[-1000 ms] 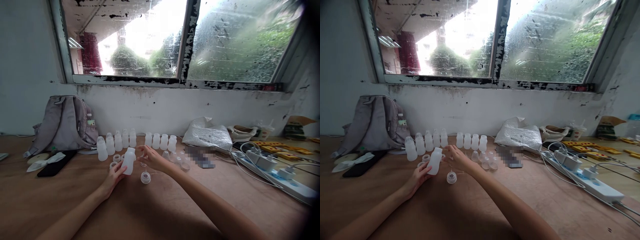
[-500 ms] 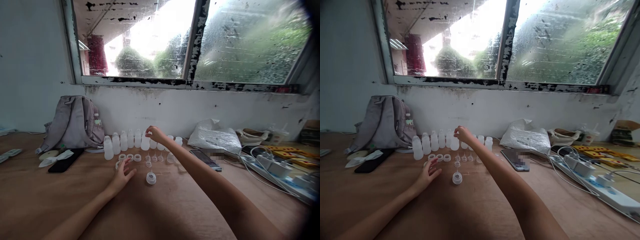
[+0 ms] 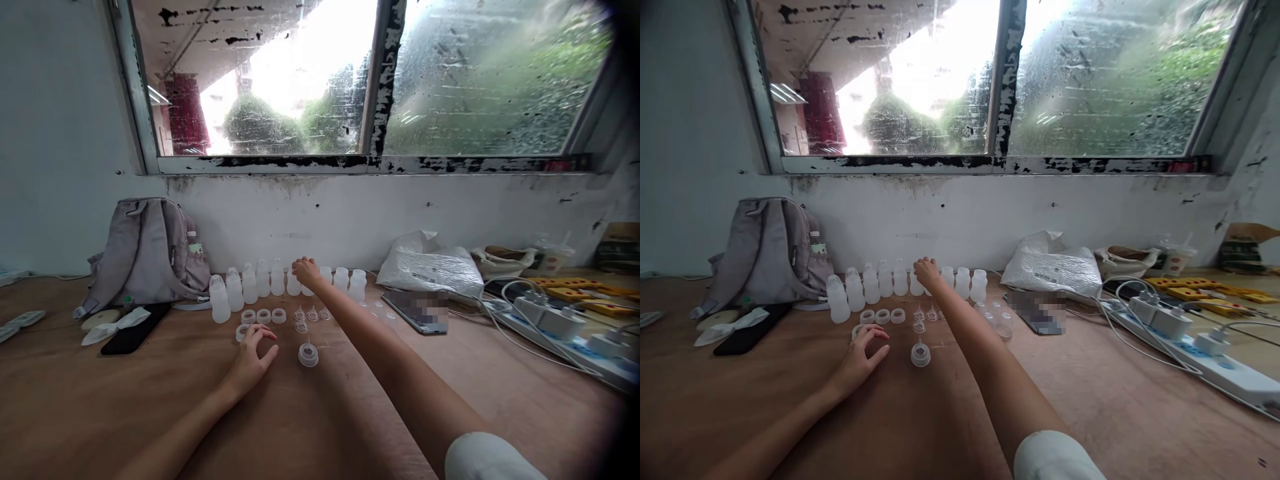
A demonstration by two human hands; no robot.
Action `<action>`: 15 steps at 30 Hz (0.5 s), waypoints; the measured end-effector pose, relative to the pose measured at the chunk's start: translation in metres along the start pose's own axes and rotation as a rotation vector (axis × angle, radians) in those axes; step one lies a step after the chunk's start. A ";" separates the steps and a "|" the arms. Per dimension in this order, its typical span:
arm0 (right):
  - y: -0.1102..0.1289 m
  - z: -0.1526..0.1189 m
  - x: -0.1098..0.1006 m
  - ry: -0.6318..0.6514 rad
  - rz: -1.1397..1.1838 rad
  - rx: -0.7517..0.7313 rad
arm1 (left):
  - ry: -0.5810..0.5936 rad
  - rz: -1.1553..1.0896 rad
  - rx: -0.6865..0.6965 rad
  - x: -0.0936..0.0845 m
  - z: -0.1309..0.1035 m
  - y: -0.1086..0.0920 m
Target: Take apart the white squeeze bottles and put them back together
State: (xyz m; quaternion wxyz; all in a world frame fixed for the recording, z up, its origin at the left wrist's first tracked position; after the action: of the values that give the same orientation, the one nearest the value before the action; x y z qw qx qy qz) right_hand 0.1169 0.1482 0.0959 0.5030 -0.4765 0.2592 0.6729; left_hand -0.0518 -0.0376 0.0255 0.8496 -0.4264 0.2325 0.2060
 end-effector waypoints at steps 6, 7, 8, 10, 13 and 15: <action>0.002 -0.008 -0.007 -0.090 0.039 0.024 | 0.018 0.025 0.030 0.001 -0.001 -0.003; 0.004 -0.011 -0.011 -0.117 0.053 0.030 | 0.021 0.029 0.038 0.001 -0.001 -0.003; 0.006 -0.016 -0.015 -0.143 0.068 0.037 | 0.026 0.034 0.048 0.001 -0.002 -0.004; 0.014 -0.032 -0.021 -0.179 0.104 0.045 | 0.042 0.046 0.077 0.002 -0.002 -0.004; 0.027 -0.075 -0.024 -0.162 0.282 0.005 | 0.068 0.093 0.136 0.004 -0.005 -0.008; 0.036 -0.113 -0.026 -0.160 0.458 -0.038 | 0.091 0.164 0.196 0.007 -0.008 -0.012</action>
State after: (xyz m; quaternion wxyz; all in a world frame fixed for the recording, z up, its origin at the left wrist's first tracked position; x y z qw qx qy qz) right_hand 0.1278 0.0306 0.0681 0.3472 -0.3600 0.3073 0.8096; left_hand -0.0420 -0.0499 0.0247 0.8561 -0.3296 0.3240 0.2314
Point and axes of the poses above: each hand's wrist, its own z-axis towards the middle knuckle, its own x-axis out of the palm, y = z × x, the point moved 3 cm from there along z, towards the middle knuckle, and after that the axes turned 1 degree about -z, right-handed, at the moved point
